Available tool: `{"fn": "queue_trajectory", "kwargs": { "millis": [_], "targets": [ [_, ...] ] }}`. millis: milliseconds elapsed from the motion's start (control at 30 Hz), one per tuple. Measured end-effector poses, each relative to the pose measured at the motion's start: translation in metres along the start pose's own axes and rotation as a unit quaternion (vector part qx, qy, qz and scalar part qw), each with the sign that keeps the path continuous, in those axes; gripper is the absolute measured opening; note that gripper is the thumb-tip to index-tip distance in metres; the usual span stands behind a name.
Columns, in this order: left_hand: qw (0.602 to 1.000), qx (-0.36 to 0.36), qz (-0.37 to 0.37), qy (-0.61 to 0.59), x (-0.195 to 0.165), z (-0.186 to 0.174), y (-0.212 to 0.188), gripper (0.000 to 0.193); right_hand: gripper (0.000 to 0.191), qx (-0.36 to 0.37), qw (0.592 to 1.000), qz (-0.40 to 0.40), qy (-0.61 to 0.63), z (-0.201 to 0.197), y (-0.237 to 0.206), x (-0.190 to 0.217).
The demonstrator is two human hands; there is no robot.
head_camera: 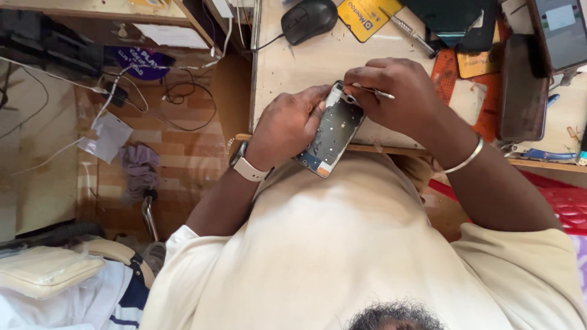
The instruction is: The person uses a screwdriver to remove screws from a disassembled smartphone, then uses tweezers to lift and disconnect internal components. The person continues to remove screws and adjust parts inside the phone while holding it steady with the other hand.
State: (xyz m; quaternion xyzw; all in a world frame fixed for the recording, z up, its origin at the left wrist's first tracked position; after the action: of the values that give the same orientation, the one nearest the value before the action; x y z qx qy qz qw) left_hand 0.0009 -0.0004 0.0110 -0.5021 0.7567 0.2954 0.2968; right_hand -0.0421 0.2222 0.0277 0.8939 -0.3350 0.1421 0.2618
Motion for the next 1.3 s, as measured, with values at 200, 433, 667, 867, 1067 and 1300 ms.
{"fn": "queue_trajectory", "kwargs": {
  "millis": [200, 433, 667, 867, 1067, 1300],
  "targets": [
    [1.0, 0.007, 0.003, -0.027, 0.004, -0.001, 0.001, 0.029, 0.012, -0.017, 0.999, 0.027, 0.04, -0.023, -0.03, 0.013],
    [1.0, 0.02, 0.022, -0.004, 0.009, 0.003, -0.002, 0.034, 0.012, -0.015, 0.999, 0.05, 0.004, -0.015, -0.033, 0.018],
    [0.999, 0.019, 0.003, -0.043, 0.009, -0.001, -0.002, 0.034, 0.024, 0.012, 0.991, 0.069, 0.117, -0.01, 0.0, 0.004],
    [0.989, 0.043, -0.029, -0.142, 0.013, -0.002, -0.001, 0.037, 0.012, 0.023, 0.961, 0.08, 0.264, -0.03, -0.007, -0.007],
    [0.989, 0.032, -0.024, -0.145, 0.01, -0.002, -0.003, 0.037, 0.02, 0.098, 0.983, 0.061, 0.142, -0.018, 0.004, -0.01],
    [0.994, 0.029, -0.039, -0.102, 0.008, -0.001, -0.002, 0.038, 0.025, 0.151, 0.988, -0.007, 0.041, -0.017, 0.015, -0.016]
  ]
}}
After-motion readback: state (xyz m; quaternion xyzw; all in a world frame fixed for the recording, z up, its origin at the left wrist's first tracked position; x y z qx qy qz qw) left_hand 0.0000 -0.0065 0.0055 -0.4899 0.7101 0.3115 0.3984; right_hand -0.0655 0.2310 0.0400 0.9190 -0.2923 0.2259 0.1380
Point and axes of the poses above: each hand's wrist, its own y-axis towards the middle knuckle, its own z-axis out of the palm, x = y × z, the point moved 1 cm from there along y, towards the middle knuckle, and after that the axes turned 2 degrees about y, right-handed, at the moved point
